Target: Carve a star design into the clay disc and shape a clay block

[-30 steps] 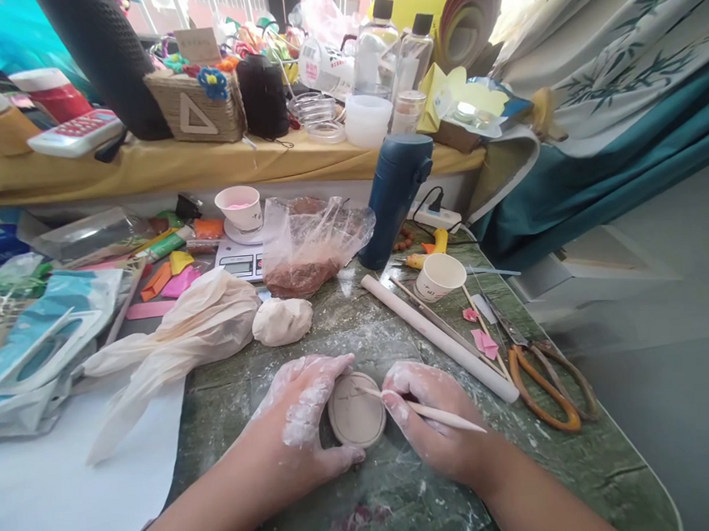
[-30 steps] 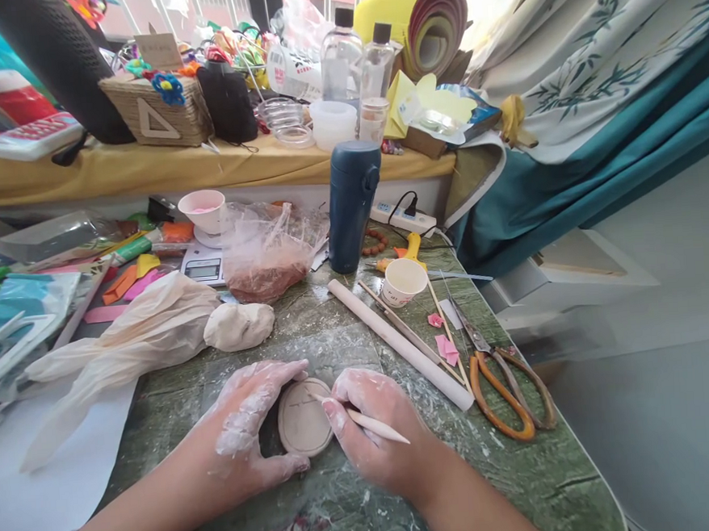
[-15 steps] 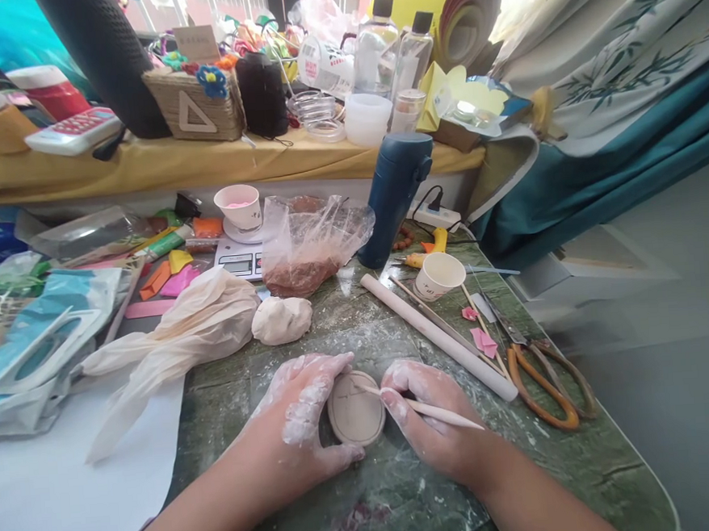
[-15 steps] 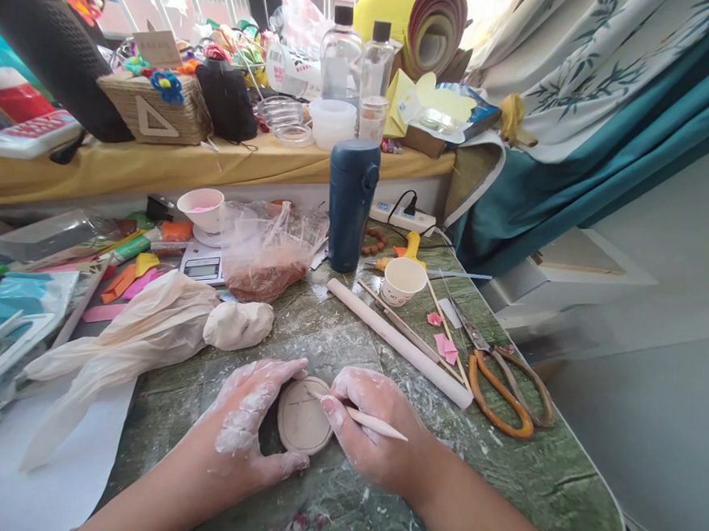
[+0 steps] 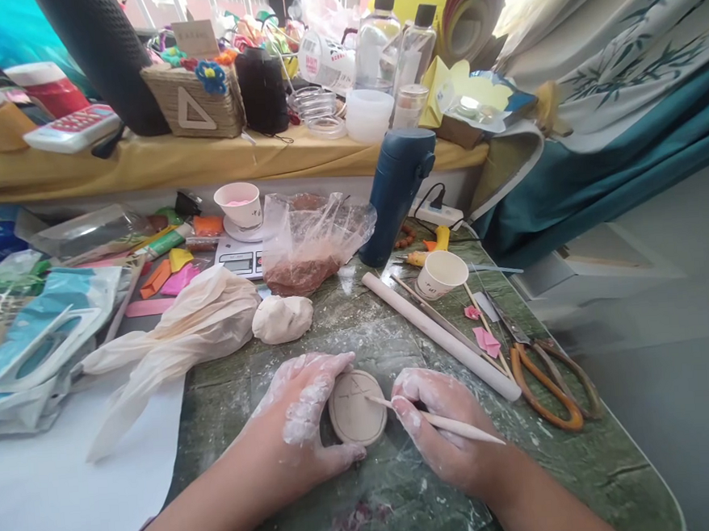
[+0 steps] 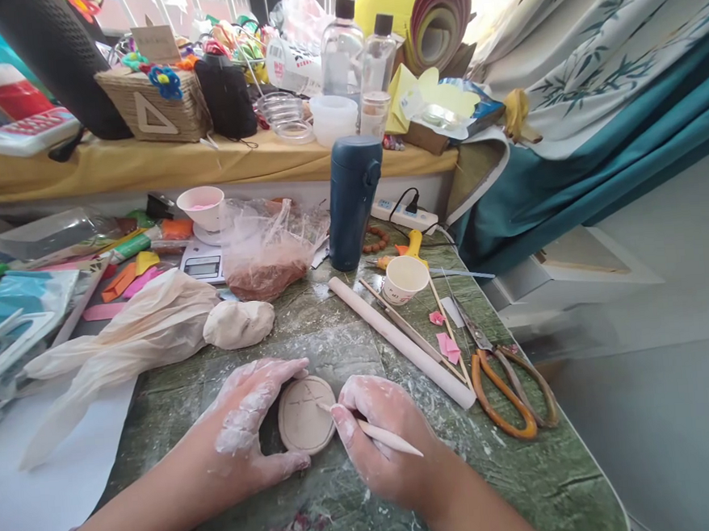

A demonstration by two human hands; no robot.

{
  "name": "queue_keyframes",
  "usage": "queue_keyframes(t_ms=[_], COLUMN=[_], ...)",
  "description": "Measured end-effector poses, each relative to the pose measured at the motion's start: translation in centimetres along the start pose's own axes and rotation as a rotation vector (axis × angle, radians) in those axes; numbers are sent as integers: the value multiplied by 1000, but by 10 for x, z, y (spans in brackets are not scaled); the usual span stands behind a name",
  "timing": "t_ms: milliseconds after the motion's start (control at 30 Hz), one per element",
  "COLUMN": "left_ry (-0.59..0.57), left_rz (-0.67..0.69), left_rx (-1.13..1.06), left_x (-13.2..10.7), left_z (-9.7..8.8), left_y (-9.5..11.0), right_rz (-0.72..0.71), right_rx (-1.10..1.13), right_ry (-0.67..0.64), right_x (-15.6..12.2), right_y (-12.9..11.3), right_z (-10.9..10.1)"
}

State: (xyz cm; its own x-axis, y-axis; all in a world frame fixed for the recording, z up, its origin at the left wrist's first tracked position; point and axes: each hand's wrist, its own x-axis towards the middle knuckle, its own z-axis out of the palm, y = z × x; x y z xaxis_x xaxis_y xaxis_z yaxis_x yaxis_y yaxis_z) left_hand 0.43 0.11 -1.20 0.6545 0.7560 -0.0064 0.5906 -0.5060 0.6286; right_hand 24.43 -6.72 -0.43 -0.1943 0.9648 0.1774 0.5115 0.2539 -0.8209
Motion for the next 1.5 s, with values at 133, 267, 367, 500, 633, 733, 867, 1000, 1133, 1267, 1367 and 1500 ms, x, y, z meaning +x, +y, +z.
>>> queue_keyframes(t_ms=[133,267,367,500,633,733,867,1000,1133,1267,1367,1500], left_ry=[-1,6,11,17,18,13,6,2,-9,-9,0,-5], left_rz=[2,-7,-5,-3,-11,-17,-18,-16,-26,-40,-43,-22], left_rx=[-3,-4,-5,-1,-2,-2,-2,-4,-16,-14,-10,-9], left_x=[-1,0,0,0,0,0,0,-1,-1,-1,0,0], left_z=[-1,0,0,0,0,0,0,0,0,0,-1,-2], left_y=[0,-1,-1,1,1,1,-1,-1,-1,0,1,2], right_rz=[13,19,13,-3,0,8,22,36,48,82,120,147], right_rx=[-7,17,43,44,24,25,21,31,40,50,96,158], right_ry=[-9,-8,30,48,27,25,11,-12,-25,-40,-51,-15], right_x=[-3,-5,-4,0,1,-1,-4,-7,-8,-9,-10,-9], right_y=[-1,-1,0,1,2,1,1,1,0,0,1,3], right_z=[-2,-2,-1,2,3,2,0,-1,-3,-6,-6,-2])
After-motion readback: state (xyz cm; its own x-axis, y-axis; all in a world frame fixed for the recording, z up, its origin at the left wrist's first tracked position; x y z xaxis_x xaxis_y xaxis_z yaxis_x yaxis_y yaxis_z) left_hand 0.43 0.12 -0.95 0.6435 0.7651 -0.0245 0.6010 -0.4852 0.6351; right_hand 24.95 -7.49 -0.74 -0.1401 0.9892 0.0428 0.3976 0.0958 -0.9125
